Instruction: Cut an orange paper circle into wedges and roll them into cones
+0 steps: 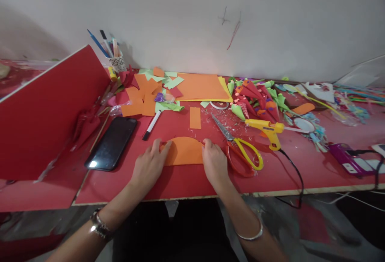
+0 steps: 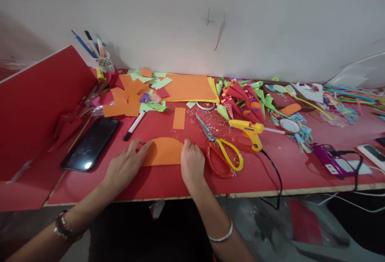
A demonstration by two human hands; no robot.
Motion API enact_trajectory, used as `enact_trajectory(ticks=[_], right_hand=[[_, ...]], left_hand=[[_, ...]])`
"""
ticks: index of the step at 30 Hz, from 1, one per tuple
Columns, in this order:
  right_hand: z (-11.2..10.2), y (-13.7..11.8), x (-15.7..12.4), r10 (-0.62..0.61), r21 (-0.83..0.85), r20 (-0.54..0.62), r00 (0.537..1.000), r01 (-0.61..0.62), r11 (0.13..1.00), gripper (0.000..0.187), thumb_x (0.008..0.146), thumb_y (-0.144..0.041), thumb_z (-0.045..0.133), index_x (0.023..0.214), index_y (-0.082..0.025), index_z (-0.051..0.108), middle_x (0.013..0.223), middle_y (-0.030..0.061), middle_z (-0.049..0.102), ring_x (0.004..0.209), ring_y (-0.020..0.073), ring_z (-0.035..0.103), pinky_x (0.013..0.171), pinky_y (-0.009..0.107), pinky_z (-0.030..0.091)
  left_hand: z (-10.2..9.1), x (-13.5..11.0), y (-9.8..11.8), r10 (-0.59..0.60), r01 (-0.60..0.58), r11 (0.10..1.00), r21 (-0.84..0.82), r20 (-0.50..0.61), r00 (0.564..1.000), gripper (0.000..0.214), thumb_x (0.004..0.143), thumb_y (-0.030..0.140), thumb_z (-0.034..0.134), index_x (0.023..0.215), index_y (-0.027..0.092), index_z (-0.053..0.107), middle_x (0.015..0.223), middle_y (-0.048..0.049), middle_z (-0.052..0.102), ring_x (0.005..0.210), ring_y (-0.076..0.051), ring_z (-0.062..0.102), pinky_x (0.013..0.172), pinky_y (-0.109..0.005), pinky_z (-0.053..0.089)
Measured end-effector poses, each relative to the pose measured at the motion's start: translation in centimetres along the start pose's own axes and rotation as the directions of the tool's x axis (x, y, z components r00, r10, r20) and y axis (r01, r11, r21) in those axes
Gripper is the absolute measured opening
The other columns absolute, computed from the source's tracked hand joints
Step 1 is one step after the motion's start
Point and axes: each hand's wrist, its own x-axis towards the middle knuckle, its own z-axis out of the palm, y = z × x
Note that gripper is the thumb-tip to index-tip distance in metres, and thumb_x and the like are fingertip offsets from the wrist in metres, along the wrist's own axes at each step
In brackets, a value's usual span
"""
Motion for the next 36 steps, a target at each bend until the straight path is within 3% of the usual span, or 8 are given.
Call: enact_trajectory(ticks=[4,8,12,26,29,31,34,36], right_hand=[[-0.2,-0.1,0.0,-0.002,0.004,0.016,1.0,0.002,1.0,0.015,0.086,-0.01,0.04,0.097,-0.015,0.049,0.073,0.0076,0.062,0.07,0.0205,0.06,0.054,0.026,0.038],[-0.3,-0.1,0.0,-0.026,-0.007,0.026,0.999,0.026,1.0,0.015,0.086,-0.009,0.039,0.095,-0.016,0.049,0.074,0.0088,0.062,0.071,0.0214,0.06,0.054,0.027,0.038],[-0.4,-0.1,0.0,-0.038,-0.012,0.021,0.999,0.038,0.999,0.017,0.085,-0.007,0.037,0.092,-0.016,0.049,0.073,0.0094,0.062,0.071,0.0216,0.06,0.055,0.027,0.039],[-0.3,0.5,-0.1,-0.124,-0.01,-0.008,0.992,0.124,0.992,0.023,0.084,-0.006,0.037,0.1,-0.014,0.053,0.076,0.0103,0.06,0.075,0.0224,0.055,0.061,0.03,0.041],[-1.0,0.1,-0.9,-0.264,-0.012,-0.099,0.959,0.264,0.964,0.037,0.082,-0.006,0.04,0.118,-0.015,0.048,0.106,0.0155,0.056,0.099,0.0265,0.049,0.083,0.039,0.038],[-1.5,-0.8,-2.0,-0.414,0.037,-0.124,0.902,0.421,0.906,0.043,0.084,-0.012,0.042,0.125,-0.023,0.044,0.12,0.0129,0.049,0.109,0.0269,0.042,0.093,0.044,0.031],[-1.9,-2.5,-3.5,-0.585,0.205,-0.088,0.806,0.589,0.781,0.04,0.086,-0.031,0.044,0.126,-0.028,0.043,0.121,0.0082,0.049,0.107,0.0239,0.042,0.094,0.041,0.031],[-1.9,-3.2,-4.2,-0.594,0.285,-0.06,0.802,0.584,0.76,0.042,0.087,-0.039,0.041,0.126,-0.025,0.044,0.12,0.0082,0.051,0.106,0.0234,0.043,0.093,0.04,0.032]], left_hand=[[-0.2,0.7,1.1,0.195,-0.201,0.979,-0.034,-0.128,0.972,0.042,0.087,0.008,0.03,0.121,0.024,0.049,0.133,-0.0055,0.044,0.123,-0.023,0.035,0.103,-0.045,0.025],[0.4,1.6,3.9,0.312,-0.335,0.922,-0.192,-0.143,0.939,0.038,0.09,0.031,0.033,0.126,0.023,0.044,0.135,-0.0027,0.042,0.128,-0.021,0.028,0.106,-0.044,0.018],[1.5,2.1,5.0,0.309,-0.332,0.903,-0.271,-0.123,0.943,0.042,0.091,0.036,0.031,0.131,0.026,0.036,0.139,-0.0023,0.036,0.13,-0.021,0.026,0.105,-0.044,0.021],[2.3,-0.9,-3.4,0.143,-0.146,0.989,-0.022,-0.105,0.984,0.044,0.089,0.033,0.035,0.133,0.028,0.033,0.144,-0.006,0.025,0.133,-0.025,0.017,0.105,-0.051,0.01],[2.6,-1.1,-3.5,0.142,-0.144,0.99,-0.005,-0.129,0.981,0.044,0.089,0.032,0.035,0.133,0.028,0.033,0.143,-0.0064,0.026,0.133,-0.025,0.016,0.105,-0.052,0.008],[2.7,-1.1,-3.3,0.138,-0.141,0.99,-0.012,-0.147,0.979,0.044,0.089,0.031,0.035,0.133,0.028,0.033,0.143,-0.0063,0.027,0.133,-0.025,0.016,0.105,-0.052,0.007],[2.7,-1.1,-3.2,0.127,-0.134,0.991,-0.032,-0.149,0.981,0.044,0.089,0.032,0.035,0.133,0.029,0.033,0.143,-0.0054,0.028,0.133,-0.025,0.017,0.105,-0.053,0.009],[2.7,-1.1,-3.3,0.126,-0.132,0.99,-0.042,-0.138,0.983,0.044,0.089,0.033,0.035,0.133,0.03,0.033,0.142,-0.005,0.029,0.133,-0.025,0.019,0.105,-0.054,0.01]])
